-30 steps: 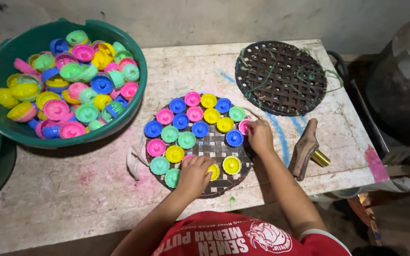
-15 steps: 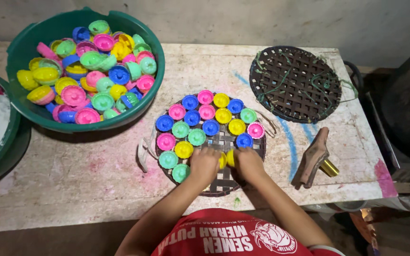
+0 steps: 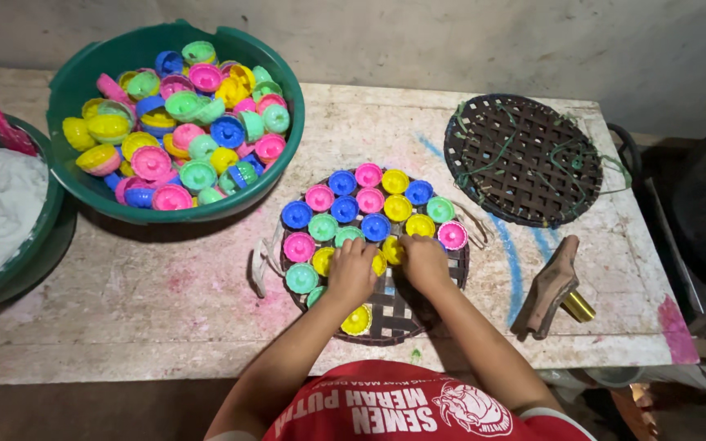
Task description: The person arranges colorful plastic molds on a woven tray, then uses a wooden dispenser to fill each mold with white powder from a green basin. The filled molds remain on the tray throughout the clip.
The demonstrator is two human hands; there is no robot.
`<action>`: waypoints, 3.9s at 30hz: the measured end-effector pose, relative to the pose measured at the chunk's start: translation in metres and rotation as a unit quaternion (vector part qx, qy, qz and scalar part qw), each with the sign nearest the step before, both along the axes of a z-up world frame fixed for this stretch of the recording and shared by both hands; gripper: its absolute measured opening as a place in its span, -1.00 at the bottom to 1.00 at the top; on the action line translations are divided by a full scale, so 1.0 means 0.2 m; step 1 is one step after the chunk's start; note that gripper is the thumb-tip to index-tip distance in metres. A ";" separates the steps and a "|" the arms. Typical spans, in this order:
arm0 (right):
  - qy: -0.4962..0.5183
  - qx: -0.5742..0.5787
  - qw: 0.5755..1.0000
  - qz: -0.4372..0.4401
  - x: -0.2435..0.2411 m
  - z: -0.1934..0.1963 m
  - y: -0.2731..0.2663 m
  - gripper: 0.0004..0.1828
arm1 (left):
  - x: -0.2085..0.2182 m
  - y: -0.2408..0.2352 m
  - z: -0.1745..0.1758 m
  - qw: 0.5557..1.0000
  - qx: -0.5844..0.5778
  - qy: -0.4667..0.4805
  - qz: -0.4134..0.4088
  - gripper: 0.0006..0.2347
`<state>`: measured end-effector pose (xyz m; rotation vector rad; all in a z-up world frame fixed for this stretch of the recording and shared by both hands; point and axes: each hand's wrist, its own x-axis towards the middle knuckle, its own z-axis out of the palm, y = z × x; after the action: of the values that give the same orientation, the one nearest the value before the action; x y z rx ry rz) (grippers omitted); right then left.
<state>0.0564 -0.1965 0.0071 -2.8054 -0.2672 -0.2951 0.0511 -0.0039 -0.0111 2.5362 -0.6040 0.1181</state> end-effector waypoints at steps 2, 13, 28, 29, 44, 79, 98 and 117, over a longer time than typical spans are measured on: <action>-0.004 -0.008 1.000 0.004 0.01 0.01 0.01 -0.78 | 0.00 -0.01 0.00 1.000 0.004 -0.018 -0.003 -0.54; 0.015 0.019 0.999 0.030 0.14 -0.10 -0.04 -0.76 | 0.05 -0.06 -0.15 0.996 0.084 0.006 -0.009 -0.24; -0.076 0.180 0.976 -0.093 -0.06 0.15 -0.27 -0.74 | 0.64 0.73 0.53 0.957 -0.219 -0.038 0.185 -0.59; -0.069 0.197 0.971 -0.119 -0.06 0.15 -0.29 -0.77 | 0.75 0.87 0.58 0.966 -0.125 -0.137 0.182 -0.49; -0.058 0.235 0.965 -0.097 -0.12 0.08 -0.19 -0.80 | 1.36 0.79 0.40 0.943 0.096 0.056 0.314 -0.26; 0.056 0.257 0.958 -0.110 -0.61 -0.04 -0.28 -0.34 | -0.13 -0.08 0.20 0.965 -0.137 0.156 -0.158 -0.50; -0.081 0.197 0.953 -0.213 -0.31 -0.04 -0.51 -0.72 | -0.01 -0.19 0.11 0.979 -0.031 -0.035 -0.197 -0.83; 0.005 0.168 0.985 -0.042 -0.65 0.13 -0.10 -0.83 | -0.25 0.05 0.10 0.973 0.160 -0.041 -0.161 -0.87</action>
<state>-0.0729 -0.2161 0.0337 -2.4871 -0.0857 -0.3135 0.0010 0.0053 0.0087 2.7038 -1.1371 0.0082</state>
